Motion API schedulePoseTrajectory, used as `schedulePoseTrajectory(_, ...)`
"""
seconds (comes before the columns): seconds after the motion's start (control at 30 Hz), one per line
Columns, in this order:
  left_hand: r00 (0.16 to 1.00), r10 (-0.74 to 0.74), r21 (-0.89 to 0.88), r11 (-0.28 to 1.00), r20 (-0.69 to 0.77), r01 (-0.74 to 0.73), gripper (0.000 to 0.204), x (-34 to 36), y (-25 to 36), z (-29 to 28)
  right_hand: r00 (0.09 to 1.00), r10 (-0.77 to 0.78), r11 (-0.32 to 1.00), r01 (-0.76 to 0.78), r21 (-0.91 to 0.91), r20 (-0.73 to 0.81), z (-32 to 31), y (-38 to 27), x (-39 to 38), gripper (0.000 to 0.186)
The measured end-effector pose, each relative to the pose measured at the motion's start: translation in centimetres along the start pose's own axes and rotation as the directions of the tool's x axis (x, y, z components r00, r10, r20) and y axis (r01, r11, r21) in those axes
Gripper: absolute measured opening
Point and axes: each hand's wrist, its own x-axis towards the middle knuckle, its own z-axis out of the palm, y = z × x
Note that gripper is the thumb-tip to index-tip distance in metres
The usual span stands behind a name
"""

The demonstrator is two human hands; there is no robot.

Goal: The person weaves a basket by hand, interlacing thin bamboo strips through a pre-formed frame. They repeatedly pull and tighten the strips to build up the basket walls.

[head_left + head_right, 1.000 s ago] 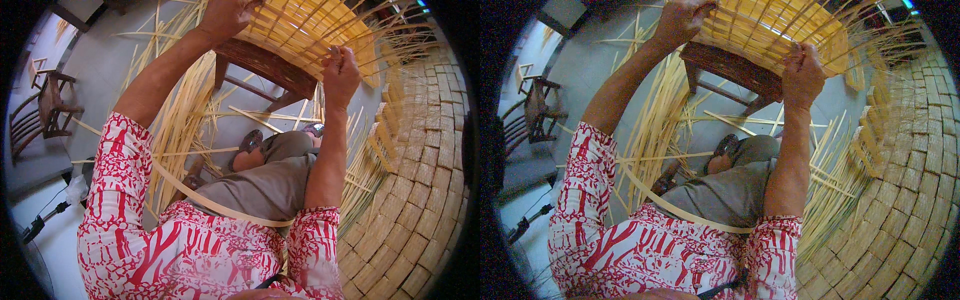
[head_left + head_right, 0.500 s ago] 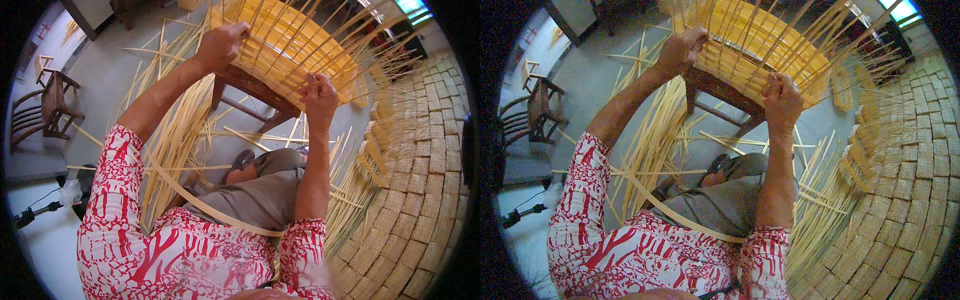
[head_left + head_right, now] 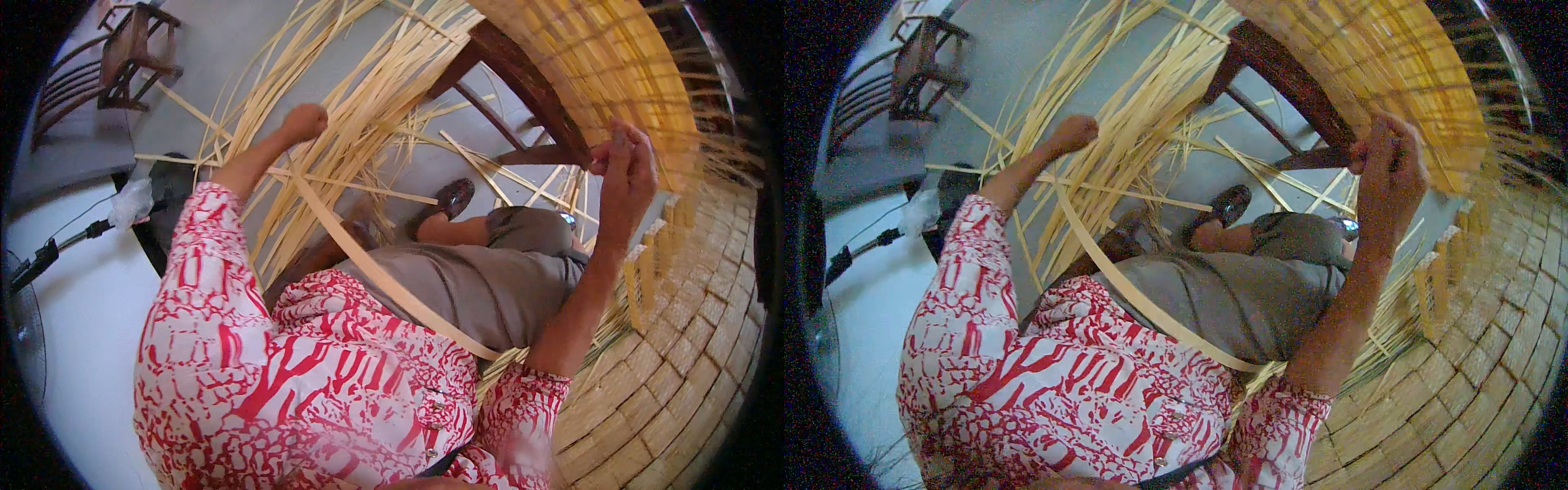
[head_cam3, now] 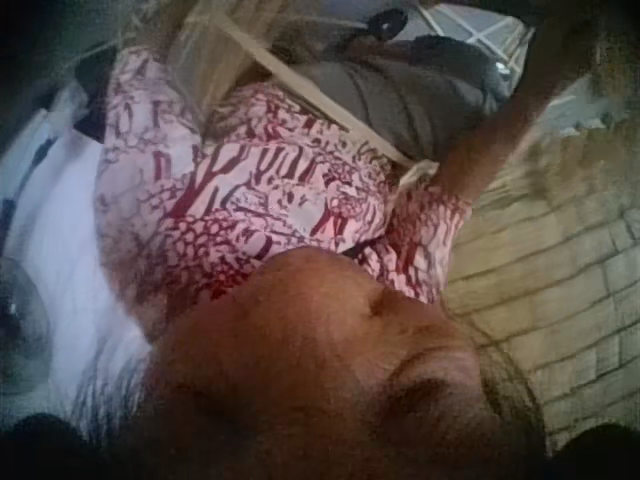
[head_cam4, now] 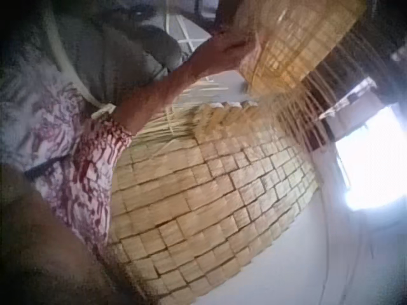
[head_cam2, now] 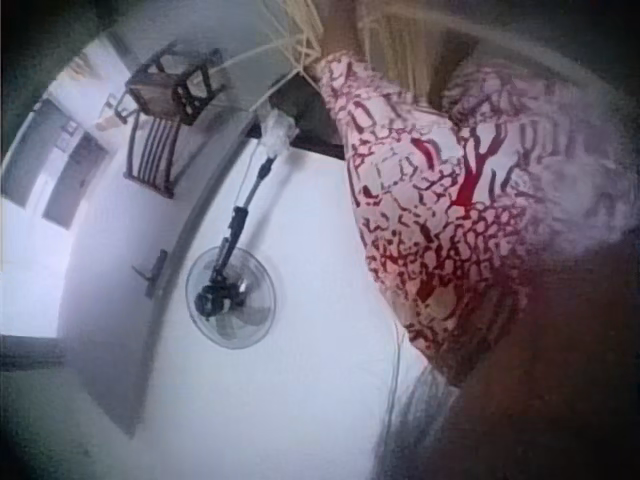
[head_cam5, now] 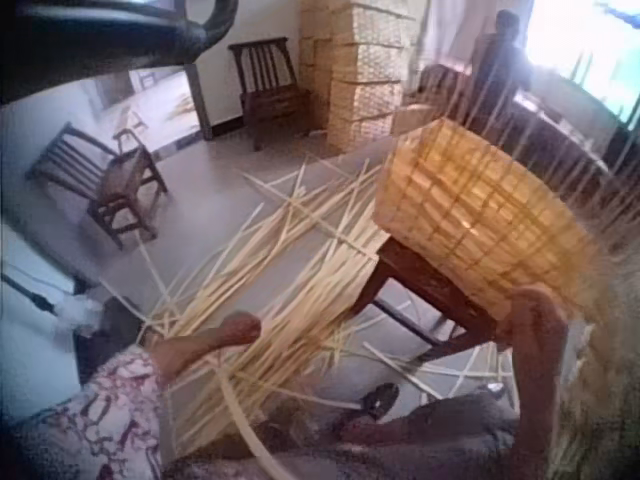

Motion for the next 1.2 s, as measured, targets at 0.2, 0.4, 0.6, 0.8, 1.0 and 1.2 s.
schedulePoseTrajectory(0.2, 0.944, -0.293, 0.029, 0.956, 0.151, 0.292, 0.037, -3.3, -0.2, 5.5, 0.923, 0.07, 0.979, 0.009, -0.204, 0.378, 2.2, -2.8, -1.2, 0.016)
schedulePoseTrajectory(0.4, 0.893, -0.414, -0.101, 0.91, -0.177, 0.402, 0.029, -2.5, 0.4, 8.5, 0.742, 0.037, 0.907, 0.256, -0.334, 0.669, 1.8, -8.3, -4.1, 0.025)
schedulePoseTrajectory(0.6, 0.843, -0.538, -0.159, 0.832, 0.003, 0.532, 0.037, -0.5, 1.3, 10.3, 0.638, -0.009, 0.929, 0.29, -0.229, 0.77, 2.6, -10.9, -4.4, 0.032)
schedulePoseTrajectory(0.8, 0.95, -0.293, -0.261, 0.914, 0.11, 0.312, 0.035, -1.6, 4.6, 7.3, 0.626, 0.024, 0.91, 0.309, -0.277, 0.78, 1.5, -12.2, -4.2, 0.034)
schedulePoseTrajectory(1.0, 0.978, -0.209, -0.458, 0.867, 0.023, 0.196, 0.036, -3.5, 4.7, 8.0, 0.649, -0.047, 0.889, 0.374, -0.264, 0.759, 1.7, -12.0, -4.5, 0.034)
schedulePoseTrajectory(1.2, 0.681, -0.715, -0.563, 0.633, -0.162, 0.531, 0.037, -4.7, -0.3, 11.7, 0.593, 0.062, 0.902, 0.312, -0.3, 0.803, 0.6, -13.0, -5.2, 0.033)
